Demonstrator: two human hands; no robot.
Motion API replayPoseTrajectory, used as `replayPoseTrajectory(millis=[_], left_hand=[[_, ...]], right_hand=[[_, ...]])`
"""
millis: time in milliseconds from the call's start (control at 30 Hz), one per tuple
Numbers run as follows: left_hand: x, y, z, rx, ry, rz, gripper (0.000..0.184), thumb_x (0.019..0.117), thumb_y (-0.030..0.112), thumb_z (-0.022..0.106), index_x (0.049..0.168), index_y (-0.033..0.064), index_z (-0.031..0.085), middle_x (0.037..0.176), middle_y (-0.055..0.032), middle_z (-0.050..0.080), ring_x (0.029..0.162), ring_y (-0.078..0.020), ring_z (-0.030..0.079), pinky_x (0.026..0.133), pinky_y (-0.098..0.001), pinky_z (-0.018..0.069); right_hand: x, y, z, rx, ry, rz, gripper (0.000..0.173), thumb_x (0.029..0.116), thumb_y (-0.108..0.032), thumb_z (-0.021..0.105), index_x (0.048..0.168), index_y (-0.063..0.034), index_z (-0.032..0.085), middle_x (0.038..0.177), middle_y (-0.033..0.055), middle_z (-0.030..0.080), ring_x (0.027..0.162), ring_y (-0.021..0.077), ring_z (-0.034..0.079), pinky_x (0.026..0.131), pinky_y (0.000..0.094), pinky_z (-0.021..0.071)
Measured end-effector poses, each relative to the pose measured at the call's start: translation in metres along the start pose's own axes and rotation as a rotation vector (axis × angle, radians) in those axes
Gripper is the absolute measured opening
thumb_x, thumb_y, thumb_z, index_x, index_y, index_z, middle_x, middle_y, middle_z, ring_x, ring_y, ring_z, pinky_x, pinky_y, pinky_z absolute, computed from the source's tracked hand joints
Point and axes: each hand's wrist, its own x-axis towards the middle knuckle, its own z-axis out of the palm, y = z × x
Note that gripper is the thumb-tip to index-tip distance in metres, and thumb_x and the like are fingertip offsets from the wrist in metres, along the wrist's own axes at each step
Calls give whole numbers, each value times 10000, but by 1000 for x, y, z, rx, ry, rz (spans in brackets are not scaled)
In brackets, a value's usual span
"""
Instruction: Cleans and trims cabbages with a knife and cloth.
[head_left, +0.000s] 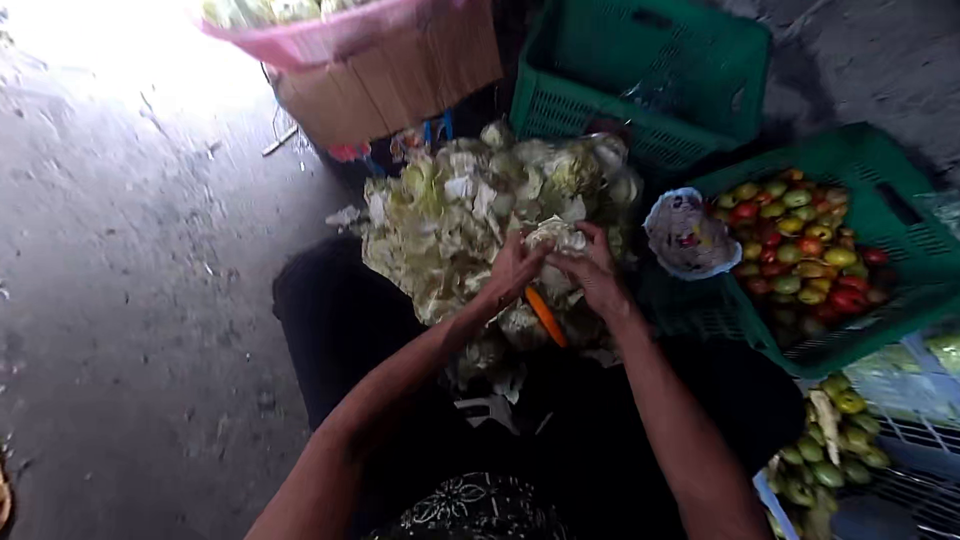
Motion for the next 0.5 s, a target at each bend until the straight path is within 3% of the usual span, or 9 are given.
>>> replayPoseTrajectory(millis=[100, 233, 333, 400, 500], left_hand=[[-20, -35, 15, -194, 29, -61, 658, 1022, 477, 556, 1567, 155, 377, 1438, -201, 548, 1220, -337, 598, 994, -540, 506], [-15, -51, 32, -381, 56, -75, 655, 1023, 431, 547, 1555, 101, 353, 1317, -210, 616, 1133, -296, 644, 960, -497, 536], [-11, -36, 20, -239, 61, -40, 630, 1028, 352, 580, 1554, 88, 353, 1343, -225, 606, 1193, -314, 624, 1010, -526, 498], [-8, -19, 10, -83, 51, 49, 613, 1033, 314, 570, 1546, 54, 358, 1383, -247, 574, 1235, -348, 598, 1028, -554, 480], [5, 7, -9, 138, 25, 152, 618, 1024, 371, 556, 1526, 44, 405, 1356, -256, 591, 1213, -373, 612, 1019, -576, 487]], right_hand=[[-8, 13, 0, -49, -87, 36, 902, 740, -133, 874, 1493, -120, 377, 1453, 184, 471, 1155, 296, 605, 855, 498, 575], [-11, 33, 8, -3, -135, 70, 808, 762, -117, 842, 1429, -54, 391, 1235, 139, 603, 1017, 188, 665, 836, 384, 602], [-6, 23, 9, -76, -148, 34, 815, 764, -147, 840, 1443, -50, 401, 1256, 153, 590, 1065, 182, 637, 885, 387, 573], [-5, 16, 11, -70, -130, 18, 846, 789, -137, 819, 1488, -82, 346, 1272, 149, 587, 1059, 178, 642, 867, 382, 575], [-3, -2, 13, -9, -125, -10, 883, 854, -128, 775, 1552, -95, 236, 1286, 141, 585, 1054, 138, 657, 872, 333, 586]])
